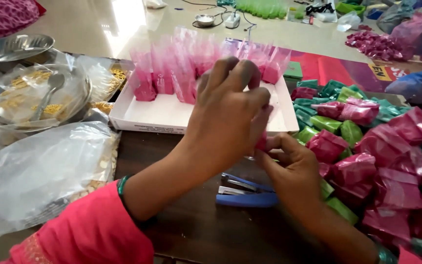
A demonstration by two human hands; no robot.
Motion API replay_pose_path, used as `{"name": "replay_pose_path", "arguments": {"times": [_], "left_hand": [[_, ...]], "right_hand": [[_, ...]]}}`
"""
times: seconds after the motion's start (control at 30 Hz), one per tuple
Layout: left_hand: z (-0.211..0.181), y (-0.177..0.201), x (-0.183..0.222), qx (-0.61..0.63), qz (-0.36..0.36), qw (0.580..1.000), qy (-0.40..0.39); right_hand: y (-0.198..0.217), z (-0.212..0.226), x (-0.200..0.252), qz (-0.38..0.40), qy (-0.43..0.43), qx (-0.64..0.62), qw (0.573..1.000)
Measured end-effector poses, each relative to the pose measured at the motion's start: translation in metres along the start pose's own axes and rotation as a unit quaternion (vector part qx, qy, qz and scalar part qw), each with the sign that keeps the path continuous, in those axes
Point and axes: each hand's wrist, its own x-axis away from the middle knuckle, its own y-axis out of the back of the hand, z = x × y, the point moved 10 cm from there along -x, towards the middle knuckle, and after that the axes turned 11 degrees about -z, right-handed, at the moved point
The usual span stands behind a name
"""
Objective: Packaging pink powder into small plastic bags and sealing them with a stapler.
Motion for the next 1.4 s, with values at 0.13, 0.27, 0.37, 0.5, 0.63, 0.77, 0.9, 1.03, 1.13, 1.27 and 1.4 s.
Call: {"name": "replay_pose_path", "arguments": {"times": [0.13, 0.27, 0.37, 0.5, 0.63, 0.77, 0.9, 1.03, 1.13, 1.27, 1.4], "left_hand": [[0.012, -0.015, -0.004, 0.042, 0.030, 0.995, 0.085], [0.025, -0.020, -0.005, 0.062, 0.022, 0.987, 0.144], [0.024, -0.010, -0.013, 0.114, -0.001, 0.983, 0.146], [0.047, -0.001, -0.002, 0.222, -0.044, 0.953, 0.202], [0.072, -0.053, 0.072, 0.342, 0.039, 0.894, 0.287], [0.061, -0.066, 0.098, 0.345, 0.071, 0.871, 0.341], [0.054, -0.054, 0.096, 0.313, 0.056, 0.886, 0.336], [0.041, -0.044, 0.090, 0.311, 0.043, 0.909, 0.275], [0.032, -0.030, 0.085, 0.256, 0.014, 0.943, 0.210], [0.029, -0.033, 0.086, 0.247, 0.040, 0.950, 0.188], [0.040, -0.043, 0.091, 0.272, 0.037, 0.926, 0.258]], "right_hand": [[0.003, 0.002, 0.004, 0.019, 0.034, -0.032, 0.999], [0.002, 0.005, 0.005, 0.020, -0.006, -0.052, 0.998], [0.005, 0.002, 0.000, 0.026, -0.011, -0.108, 0.994], [0.021, 0.010, -0.009, -0.021, -0.005, -0.163, 0.986], [0.027, 0.026, -0.013, -0.072, -0.044, -0.236, 0.968], [0.026, 0.022, -0.010, -0.074, -0.064, -0.220, 0.971], [0.018, 0.022, -0.009, -0.026, -0.054, -0.244, 0.968], [0.014, 0.020, -0.007, -0.004, -0.066, -0.248, 0.967], [0.009, 0.015, -0.004, 0.018, -0.076, -0.248, 0.966], [0.010, 0.019, -0.004, 0.016, -0.080, -0.236, 0.968], [0.012, 0.037, -0.007, 0.039, -0.034, -0.134, 0.990]]}}
